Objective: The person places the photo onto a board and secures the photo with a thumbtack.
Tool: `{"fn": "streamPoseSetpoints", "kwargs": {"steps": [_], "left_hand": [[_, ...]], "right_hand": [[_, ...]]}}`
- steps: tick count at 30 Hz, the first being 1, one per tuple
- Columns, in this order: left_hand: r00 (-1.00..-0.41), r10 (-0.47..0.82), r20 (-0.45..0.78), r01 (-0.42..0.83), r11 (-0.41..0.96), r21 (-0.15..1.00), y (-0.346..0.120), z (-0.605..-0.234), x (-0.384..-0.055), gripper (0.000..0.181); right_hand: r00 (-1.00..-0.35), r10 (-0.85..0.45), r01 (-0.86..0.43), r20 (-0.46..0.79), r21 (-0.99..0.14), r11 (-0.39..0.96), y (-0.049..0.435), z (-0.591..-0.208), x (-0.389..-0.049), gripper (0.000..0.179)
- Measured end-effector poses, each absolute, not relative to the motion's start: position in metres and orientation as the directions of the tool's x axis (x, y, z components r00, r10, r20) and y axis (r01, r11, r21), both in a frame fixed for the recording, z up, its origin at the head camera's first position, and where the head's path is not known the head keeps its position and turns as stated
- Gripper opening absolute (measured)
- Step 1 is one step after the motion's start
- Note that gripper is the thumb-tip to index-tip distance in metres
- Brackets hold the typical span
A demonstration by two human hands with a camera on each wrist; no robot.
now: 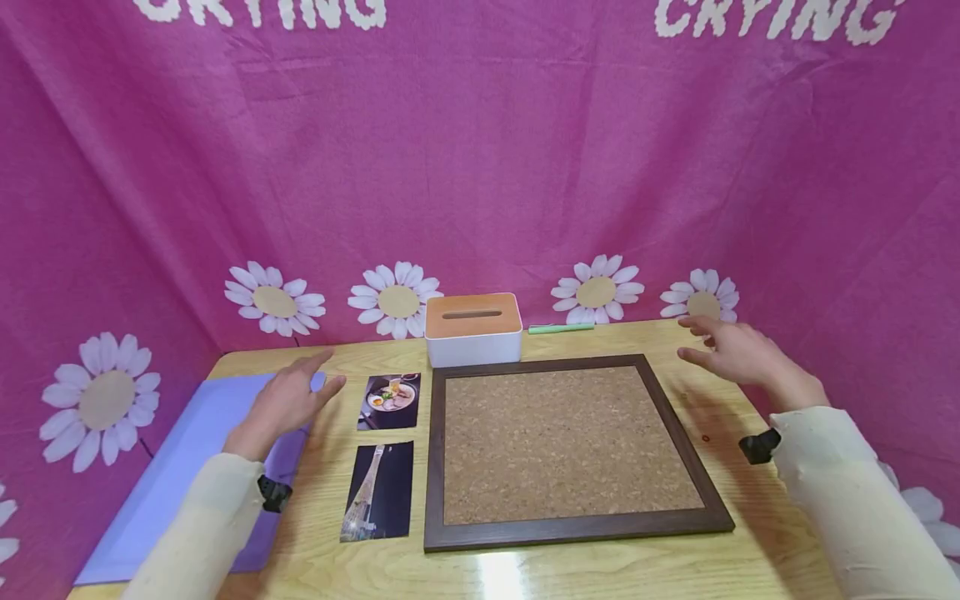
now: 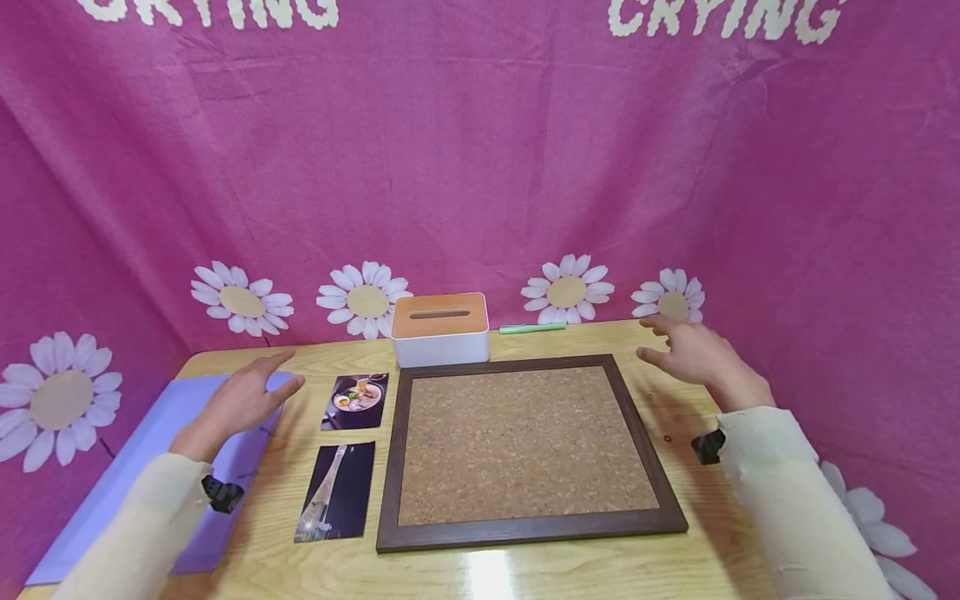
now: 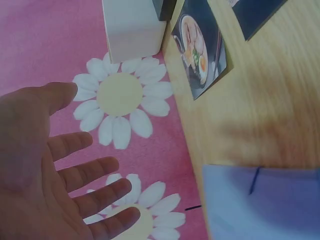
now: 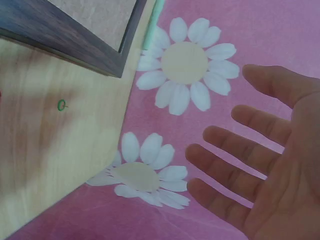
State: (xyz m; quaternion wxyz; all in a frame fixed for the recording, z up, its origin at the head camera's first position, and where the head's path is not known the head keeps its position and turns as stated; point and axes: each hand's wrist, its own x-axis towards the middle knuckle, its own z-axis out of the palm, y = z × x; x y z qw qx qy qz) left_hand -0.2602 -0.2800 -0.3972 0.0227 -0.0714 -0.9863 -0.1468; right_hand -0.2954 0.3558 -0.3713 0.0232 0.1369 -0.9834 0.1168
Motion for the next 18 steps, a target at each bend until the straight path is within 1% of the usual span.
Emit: {"fn": "streamPoseSetpoints", "kwargs": {"steps": [3,8,12,18], "left_hand": [[-0.988,0.138,0.072,0.154,0.93,0.332,-0.279,-0.402,-0.26,0.072],[-0.983,0.127,0.132,0.172,0.888,0.427,-0.278,-0.41,-0.262,0.06],[-0.983,0.083,0.163,0.156,0.842,0.516,-0.275,-0.419,-0.265,0.052],[-0.985,0.0,0.175,0.108,0.789,0.606,-0.27,-0.431,-0.265,0.049]], "right_hand": [[-0.961,-0.267,-0.278,0.077,-0.27,0.922,0.357,-0.378,-0.295,0.059],[-0.96,-0.275,-0.278,0.057,-0.321,0.905,0.36,-0.389,-0.298,0.056],[-0.959,-0.278,-0.281,0.062,-0.357,0.891,0.365,-0.399,-0.3,0.051],[-0.958,-0.279,-0.282,0.069,-0.409,0.868,0.37,-0.413,-0.301,0.042]]}}
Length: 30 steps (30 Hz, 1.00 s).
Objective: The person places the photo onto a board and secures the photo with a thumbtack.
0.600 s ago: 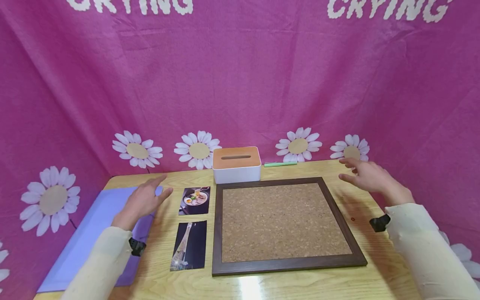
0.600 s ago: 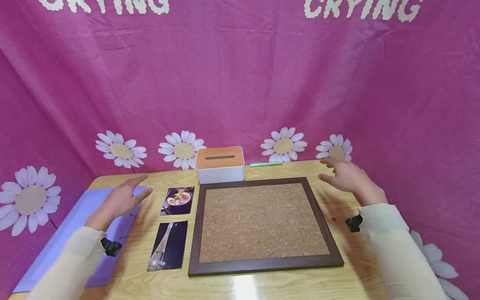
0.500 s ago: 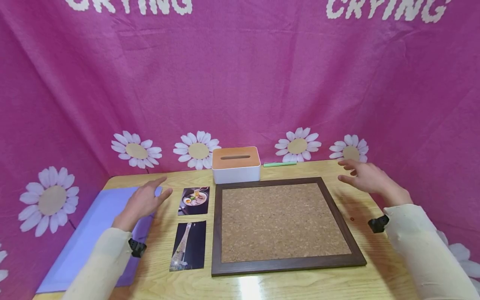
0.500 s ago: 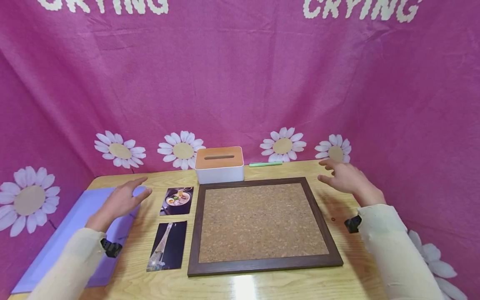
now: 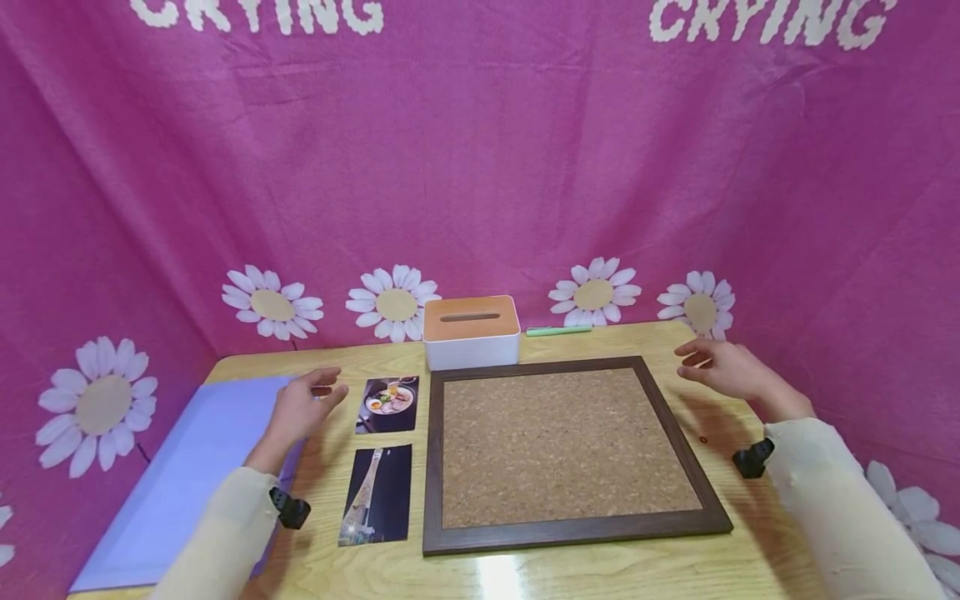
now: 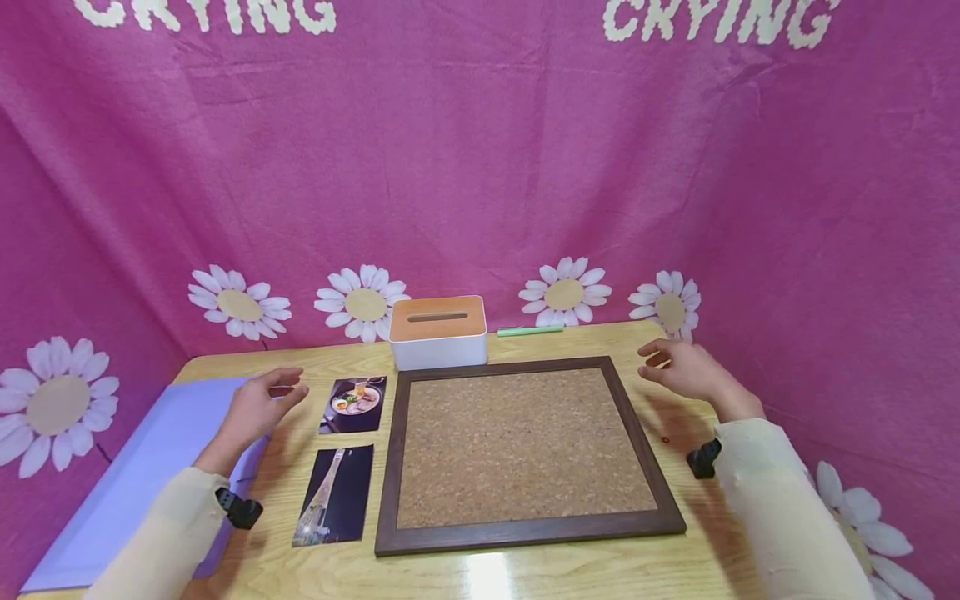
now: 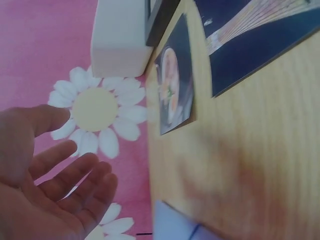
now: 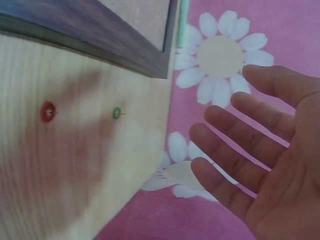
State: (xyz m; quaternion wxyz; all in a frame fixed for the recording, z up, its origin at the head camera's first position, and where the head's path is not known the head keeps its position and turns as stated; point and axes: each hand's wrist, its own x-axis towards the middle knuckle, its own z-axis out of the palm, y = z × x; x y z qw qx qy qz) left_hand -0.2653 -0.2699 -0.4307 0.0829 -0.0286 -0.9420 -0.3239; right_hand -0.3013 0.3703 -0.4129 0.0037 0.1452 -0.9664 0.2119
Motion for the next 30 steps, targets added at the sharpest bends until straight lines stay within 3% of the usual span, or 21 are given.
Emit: {"fn": "streamPoseSetpoints", "kwargs": {"steps": [9,18,30], "left_hand": [[-0.983,-0.139,0.118,-0.023,0.736,0.677,-0.26,-0.454,-0.262,0.054],[-0.988,-0.143,0.05,-0.068,0.713,0.698,-0.254,-0.47,-0.267,0.053],[-0.984,-0.175,-0.029,-0.141,0.668,0.731,-0.242,-0.481,-0.272,0.051]], "right_hand": [[-0.959,-0.277,-0.274,0.057,-0.422,0.864,0.375,-0.431,-0.306,0.032],[-0.971,-0.237,-0.188,-0.042,-0.48,0.857,0.392,-0.46,-0.313,0.028],[-0.975,-0.205,-0.134,-0.083,-0.516,0.846,0.393,-0.476,-0.31,0.024]]}}
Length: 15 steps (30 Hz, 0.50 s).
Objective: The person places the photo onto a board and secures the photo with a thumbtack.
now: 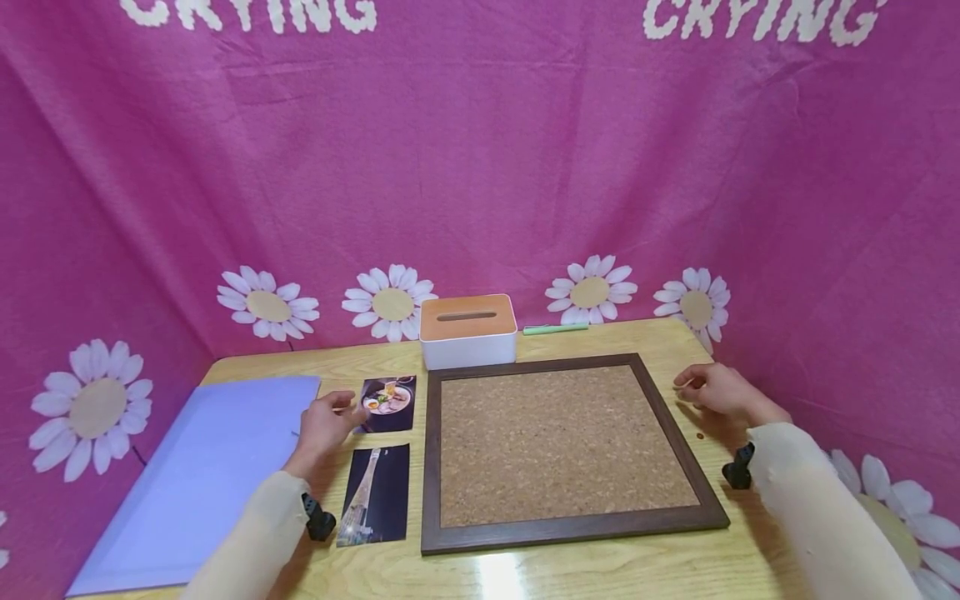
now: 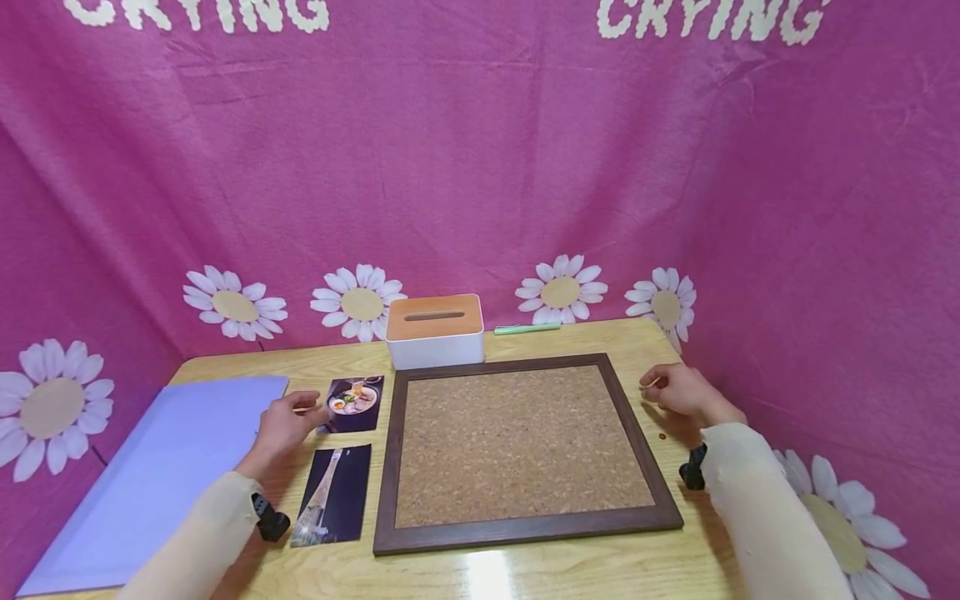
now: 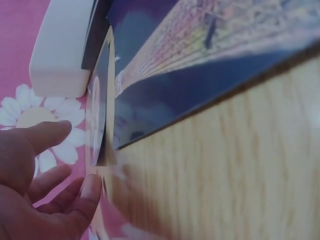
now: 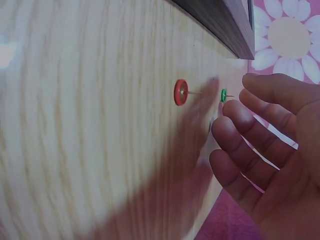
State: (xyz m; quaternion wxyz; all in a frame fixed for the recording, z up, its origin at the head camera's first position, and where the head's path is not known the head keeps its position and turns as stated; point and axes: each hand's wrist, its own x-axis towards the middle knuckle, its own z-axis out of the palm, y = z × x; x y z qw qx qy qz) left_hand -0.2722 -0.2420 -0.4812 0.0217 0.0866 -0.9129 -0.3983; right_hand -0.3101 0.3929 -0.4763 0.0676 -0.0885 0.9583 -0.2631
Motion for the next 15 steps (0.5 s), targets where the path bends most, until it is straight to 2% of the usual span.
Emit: {"fn": "streamPoseSetpoints", "kwargs": {"steps": [15], "left_hand": [[-0.983,-0.182,-0.013,-0.142,0.715,0.685,-0.2353,-0.4873,-0.2766,0.052]], "right_hand": [[-0.983,-0.157,-0.084,-0.094,-0.531,0.843,0.3923,-0.4865,-0.3128,0.018]]}}
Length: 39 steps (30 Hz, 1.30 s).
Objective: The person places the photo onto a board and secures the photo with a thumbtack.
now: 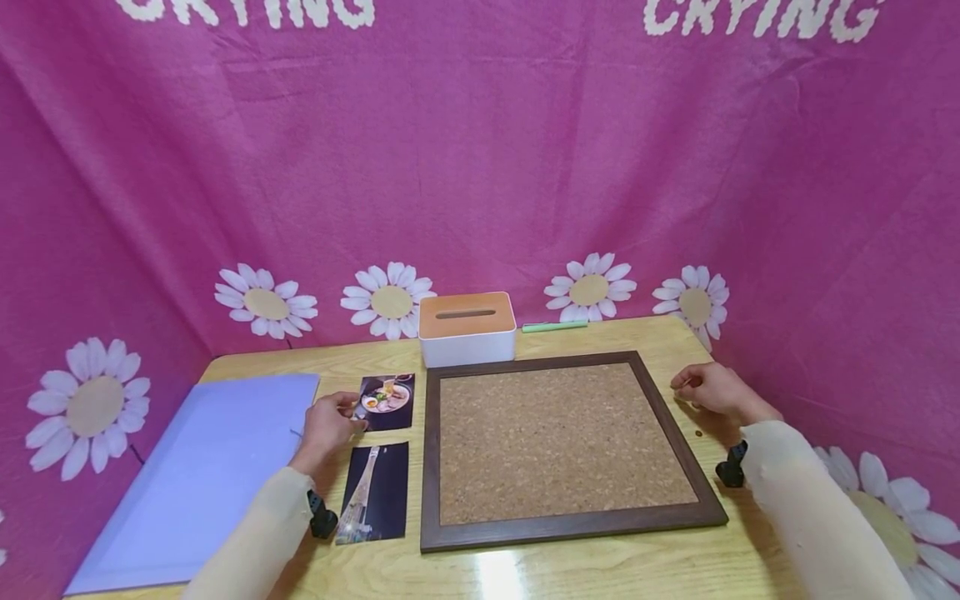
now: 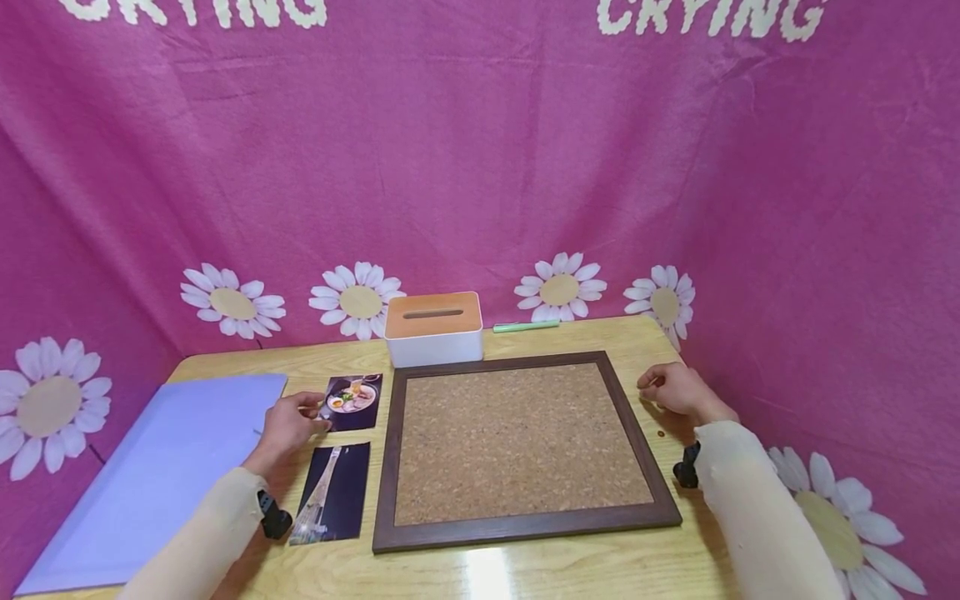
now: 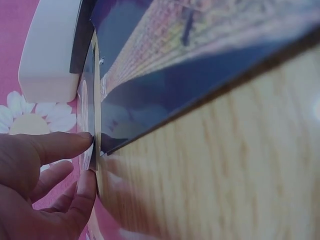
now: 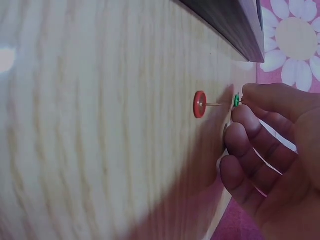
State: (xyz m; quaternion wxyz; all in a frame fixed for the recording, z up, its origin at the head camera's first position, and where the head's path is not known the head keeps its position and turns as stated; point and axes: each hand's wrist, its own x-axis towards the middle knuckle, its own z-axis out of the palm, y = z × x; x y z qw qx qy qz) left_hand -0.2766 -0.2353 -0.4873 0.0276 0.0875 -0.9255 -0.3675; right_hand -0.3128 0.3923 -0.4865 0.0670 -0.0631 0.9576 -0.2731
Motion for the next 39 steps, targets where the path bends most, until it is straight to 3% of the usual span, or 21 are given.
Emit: {"fn": "streamPoseSetpoints", "kwargs": {"steps": [12,20,28,39], "left_hand": [[-0.985,-0.162,-0.064,-0.155,0.646,0.747,-0.24,-0.487,-0.273,0.041],[-0.981,-0.155,-0.118,-0.187,0.59,0.785,-0.245,-0.485,-0.274,0.042],[-0.984,-0.148,-0.099,-0.169,0.6,0.782,-0.249,-0.477,-0.272,0.041],[-0.983,-0.115,-0.141,-0.18,0.503,0.845,-0.244,-0.461,-0.264,0.043]], "right_hand": [[-0.985,-0.158,-0.104,-0.07,-0.49,0.866,0.39,-0.488,-0.314,0.009],[-0.977,-0.177,-0.085,-0.118,-0.546,0.833,0.392,-0.481,-0.313,0.011],[-0.978,-0.209,-0.176,-0.014,-0.492,0.853,0.387,-0.465,-0.313,0.007],[-0.972,-0.233,-0.179,-0.021,-0.575,0.798,0.369,-0.447,-0.31,0.008]]}}
